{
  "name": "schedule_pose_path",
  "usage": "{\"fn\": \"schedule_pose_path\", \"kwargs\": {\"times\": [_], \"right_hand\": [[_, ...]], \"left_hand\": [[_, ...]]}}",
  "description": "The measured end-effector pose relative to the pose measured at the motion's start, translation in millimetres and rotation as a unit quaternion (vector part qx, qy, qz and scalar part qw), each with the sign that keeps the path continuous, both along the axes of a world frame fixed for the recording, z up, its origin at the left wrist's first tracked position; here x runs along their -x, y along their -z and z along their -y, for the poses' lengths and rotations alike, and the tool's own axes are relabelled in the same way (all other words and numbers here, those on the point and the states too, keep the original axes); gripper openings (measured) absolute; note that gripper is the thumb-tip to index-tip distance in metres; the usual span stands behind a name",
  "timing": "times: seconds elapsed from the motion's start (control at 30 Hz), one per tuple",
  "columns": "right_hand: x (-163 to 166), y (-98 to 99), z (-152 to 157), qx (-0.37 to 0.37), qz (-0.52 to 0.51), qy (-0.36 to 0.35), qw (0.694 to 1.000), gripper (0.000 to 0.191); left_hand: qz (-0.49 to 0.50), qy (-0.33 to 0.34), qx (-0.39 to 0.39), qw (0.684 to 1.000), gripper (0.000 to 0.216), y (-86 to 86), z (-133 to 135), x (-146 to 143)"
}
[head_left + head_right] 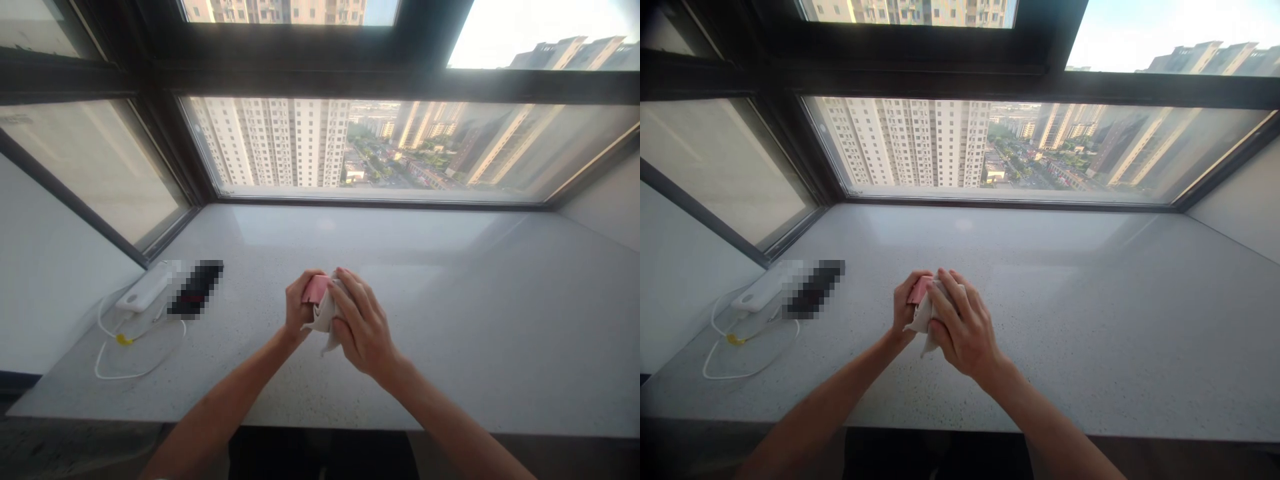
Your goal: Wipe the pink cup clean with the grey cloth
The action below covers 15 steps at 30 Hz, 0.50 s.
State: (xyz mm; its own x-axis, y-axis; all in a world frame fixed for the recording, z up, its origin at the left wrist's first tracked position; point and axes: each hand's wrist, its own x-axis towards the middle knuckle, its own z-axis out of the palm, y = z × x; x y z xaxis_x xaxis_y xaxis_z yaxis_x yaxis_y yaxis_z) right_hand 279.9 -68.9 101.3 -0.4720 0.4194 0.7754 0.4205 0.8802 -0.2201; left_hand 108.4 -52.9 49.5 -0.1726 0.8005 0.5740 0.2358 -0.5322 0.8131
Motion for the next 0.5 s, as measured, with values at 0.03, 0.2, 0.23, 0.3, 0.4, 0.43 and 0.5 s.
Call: {"fn": "schedule_pose_path", "kwargs": {"times": [0.03, 0.2, 0.23, 0.3, 0.4, 0.43, 0.5], "right_hand": [[-0.6, -0.6, 0.8, 0.005, -0.003, 0.001, 1.000, 0.061], [9.5, -10.8, 9.1, 0.069, 0.091, 0.071, 0.991, 0.050], [9.7, -10.6, 10.2, 0.069, 0.086, 0.067, 0.992, 0.051], [7.0, -7.2, 11.6, 0.049, 0.042, 0.037, 0.997, 0.056], [1.1, -2.9, 12.3, 0.015, -0.027, 0.012, 0.999, 0.061], [0.4, -3.7, 12.4, 0.025, -0.027, 0.016, 0.999, 0.059], [1.1, -8.3, 12.6, 0.072, 0.006, 0.035, 0.997, 0.050]], "left_hand": [[0.009, 0.016, 0.006, 1.000, 0.028, 0.6, 0.4, -0.3], [0.019, 0.089, 0.035, 0.995, 0.040, 9.1, -2.9, 0.3], [0.026, 0.084, 0.039, 0.995, 0.039, 8.8, -3.0, 0.0], [0.052, 0.068, 0.050, 0.995, 0.030, 6.7, -1.9, -1.8], [0.091, 0.075, 0.070, 0.991, 0.028, 5.9, 0.5, -5.9], [0.100, 0.084, 0.076, 0.989, 0.029, 7.0, 0.8, -6.6], [0.111, 0.095, 0.083, 0.986, 0.027, 10.4, 0.6, -6.5]]}}
